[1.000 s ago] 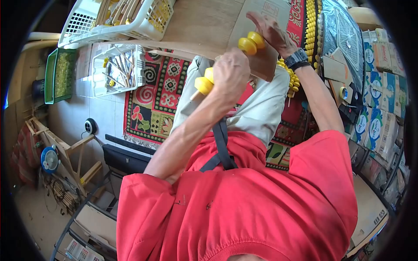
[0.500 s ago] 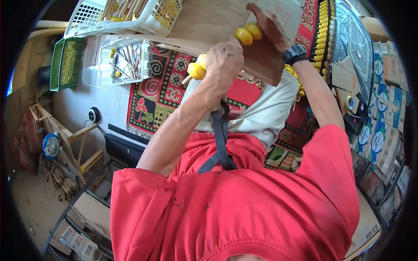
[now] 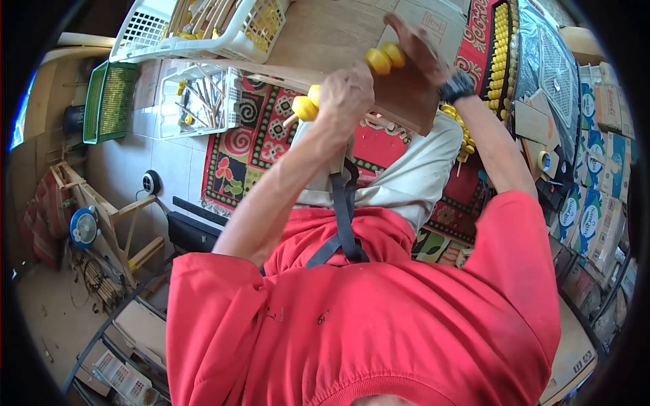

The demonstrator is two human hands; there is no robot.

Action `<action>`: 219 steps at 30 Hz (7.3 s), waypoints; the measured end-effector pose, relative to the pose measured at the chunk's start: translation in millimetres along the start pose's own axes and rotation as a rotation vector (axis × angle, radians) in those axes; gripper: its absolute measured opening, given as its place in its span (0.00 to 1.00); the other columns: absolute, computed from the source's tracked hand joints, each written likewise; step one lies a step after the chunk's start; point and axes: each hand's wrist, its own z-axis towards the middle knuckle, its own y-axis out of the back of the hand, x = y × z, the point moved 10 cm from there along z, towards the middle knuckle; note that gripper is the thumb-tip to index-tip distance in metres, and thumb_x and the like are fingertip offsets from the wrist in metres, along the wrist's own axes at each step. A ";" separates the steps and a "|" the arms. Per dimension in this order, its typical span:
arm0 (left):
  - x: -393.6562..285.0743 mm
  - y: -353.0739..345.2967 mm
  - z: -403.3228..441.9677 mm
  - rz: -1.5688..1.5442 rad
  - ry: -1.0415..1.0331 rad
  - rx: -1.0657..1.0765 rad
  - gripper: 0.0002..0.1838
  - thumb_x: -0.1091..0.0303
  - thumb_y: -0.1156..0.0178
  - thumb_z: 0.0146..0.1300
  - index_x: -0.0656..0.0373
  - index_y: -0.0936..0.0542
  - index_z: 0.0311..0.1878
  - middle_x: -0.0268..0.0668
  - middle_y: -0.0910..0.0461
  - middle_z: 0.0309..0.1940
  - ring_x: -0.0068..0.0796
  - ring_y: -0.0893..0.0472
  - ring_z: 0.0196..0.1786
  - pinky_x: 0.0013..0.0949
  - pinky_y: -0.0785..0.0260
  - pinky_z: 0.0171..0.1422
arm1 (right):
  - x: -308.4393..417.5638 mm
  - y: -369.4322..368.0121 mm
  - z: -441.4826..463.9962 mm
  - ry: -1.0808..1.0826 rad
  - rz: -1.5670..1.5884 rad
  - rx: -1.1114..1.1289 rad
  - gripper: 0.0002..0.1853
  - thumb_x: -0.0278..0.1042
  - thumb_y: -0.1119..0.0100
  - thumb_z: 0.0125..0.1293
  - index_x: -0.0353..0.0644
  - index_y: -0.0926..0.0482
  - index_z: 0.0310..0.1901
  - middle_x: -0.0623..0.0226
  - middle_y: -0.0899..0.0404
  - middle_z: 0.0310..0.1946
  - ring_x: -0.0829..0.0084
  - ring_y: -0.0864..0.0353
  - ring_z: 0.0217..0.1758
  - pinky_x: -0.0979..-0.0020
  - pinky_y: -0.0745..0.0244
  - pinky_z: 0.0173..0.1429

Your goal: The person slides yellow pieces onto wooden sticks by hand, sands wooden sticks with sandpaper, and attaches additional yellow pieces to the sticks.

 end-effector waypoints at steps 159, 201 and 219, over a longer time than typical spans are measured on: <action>-22.1 102.0 -84.7 -2.217 0.129 0.040 0.19 0.61 0.43 0.62 0.66 0.29 0.51 0.55 0.28 0.56 0.41 0.25 0.59 0.37 0.33 0.64 | 192.2 36.2 -56.0 -0.942 1.610 -0.833 0.22 0.26 0.43 0.67 0.48 0.43 0.56 0.75 0.27 0.26 0.91 0.36 0.18 0.88 0.47 0.18; 15.4 114.8 -42.5 -2.022 0.186 -0.063 0.37 0.48 0.47 0.65 0.61 0.45 0.69 0.59 0.37 0.64 0.59 0.30 0.63 0.52 0.38 0.68 | 192.2 36.8 -87.0 -0.960 1.427 -0.694 0.11 0.27 0.49 0.71 0.46 0.40 0.47 0.52 0.20 0.32 0.86 0.38 0.19 0.84 0.41 0.22; -3.7 89.9 -21.6 -1.546 0.355 -0.188 0.20 0.55 0.39 0.65 0.65 0.27 0.44 0.40 0.23 0.31 0.34 0.17 0.30 0.32 0.23 0.33 | 164.0 10.7 -140.2 -1.099 1.616 -0.644 0.11 0.30 0.45 0.68 0.48 0.37 0.46 0.58 0.17 0.35 0.87 0.40 0.17 0.84 0.42 0.21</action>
